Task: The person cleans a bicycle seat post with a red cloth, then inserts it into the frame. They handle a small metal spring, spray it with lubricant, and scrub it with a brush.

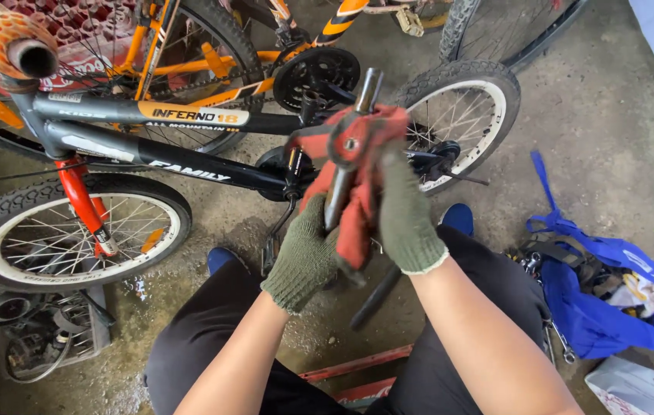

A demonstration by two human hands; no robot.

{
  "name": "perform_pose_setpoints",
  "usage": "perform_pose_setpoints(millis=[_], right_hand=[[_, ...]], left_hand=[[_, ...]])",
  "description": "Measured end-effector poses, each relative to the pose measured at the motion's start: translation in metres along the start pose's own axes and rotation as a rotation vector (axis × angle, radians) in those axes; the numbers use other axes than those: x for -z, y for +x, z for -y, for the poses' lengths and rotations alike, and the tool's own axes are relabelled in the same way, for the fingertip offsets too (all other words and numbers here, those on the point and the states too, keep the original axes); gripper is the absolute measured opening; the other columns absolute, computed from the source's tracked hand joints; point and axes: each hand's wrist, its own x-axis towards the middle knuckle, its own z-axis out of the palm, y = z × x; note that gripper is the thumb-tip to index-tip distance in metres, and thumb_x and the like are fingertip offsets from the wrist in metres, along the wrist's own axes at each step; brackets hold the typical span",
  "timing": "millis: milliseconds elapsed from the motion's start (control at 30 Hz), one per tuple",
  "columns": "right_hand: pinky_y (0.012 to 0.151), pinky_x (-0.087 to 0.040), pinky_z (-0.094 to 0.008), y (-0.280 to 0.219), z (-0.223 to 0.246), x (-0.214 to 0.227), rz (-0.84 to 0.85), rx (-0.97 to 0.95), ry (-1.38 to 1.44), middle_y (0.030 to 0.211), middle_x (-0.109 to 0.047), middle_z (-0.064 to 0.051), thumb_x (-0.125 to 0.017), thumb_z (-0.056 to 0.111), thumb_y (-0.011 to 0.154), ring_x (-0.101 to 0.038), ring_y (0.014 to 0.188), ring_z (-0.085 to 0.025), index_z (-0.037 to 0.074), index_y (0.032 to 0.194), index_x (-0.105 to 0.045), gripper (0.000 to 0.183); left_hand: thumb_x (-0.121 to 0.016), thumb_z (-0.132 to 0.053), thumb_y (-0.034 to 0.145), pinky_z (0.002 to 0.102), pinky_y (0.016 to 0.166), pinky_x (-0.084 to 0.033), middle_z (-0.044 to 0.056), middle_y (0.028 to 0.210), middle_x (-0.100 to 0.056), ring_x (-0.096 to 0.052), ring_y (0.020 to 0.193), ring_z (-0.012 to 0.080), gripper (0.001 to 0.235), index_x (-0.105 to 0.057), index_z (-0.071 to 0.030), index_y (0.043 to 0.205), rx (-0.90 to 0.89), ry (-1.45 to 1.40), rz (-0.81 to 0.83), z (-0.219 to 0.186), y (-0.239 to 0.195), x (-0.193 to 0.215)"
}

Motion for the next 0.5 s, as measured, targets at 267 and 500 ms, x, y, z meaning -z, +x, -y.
perform_pose_setpoints(millis=[267,500], right_hand=[[0.092,-0.053,-0.029,0.012,0.003,0.023,-0.029,-0.140,0.533,0.124,-0.066,-0.007,-0.059,0.043,0.093,-0.061,0.106,-0.014,0.009,0.139,-0.057,0.057],[0.107,-0.060,-0.039,-0.014,0.044,0.019,0.450,0.101,0.415,0.125,-0.072,-0.011,-0.047,0.050,0.100,-0.073,0.114,-0.022,0.012,0.144,-0.047,0.058]], left_hand=[[-0.062,-0.043,0.088,0.040,0.101,-0.054,0.014,0.121,-0.067,-0.067,0.119,0.0296,0.051,-0.052,-0.025,0.135,0.332,0.204,0.214,-0.008,0.007,-0.010],[-0.054,-0.024,0.091,0.042,0.075,-0.057,0.018,0.100,-0.073,-0.071,0.087,0.0319,0.047,-0.043,-0.003,0.131,-0.097,0.061,0.077,0.026,0.002,0.004]])
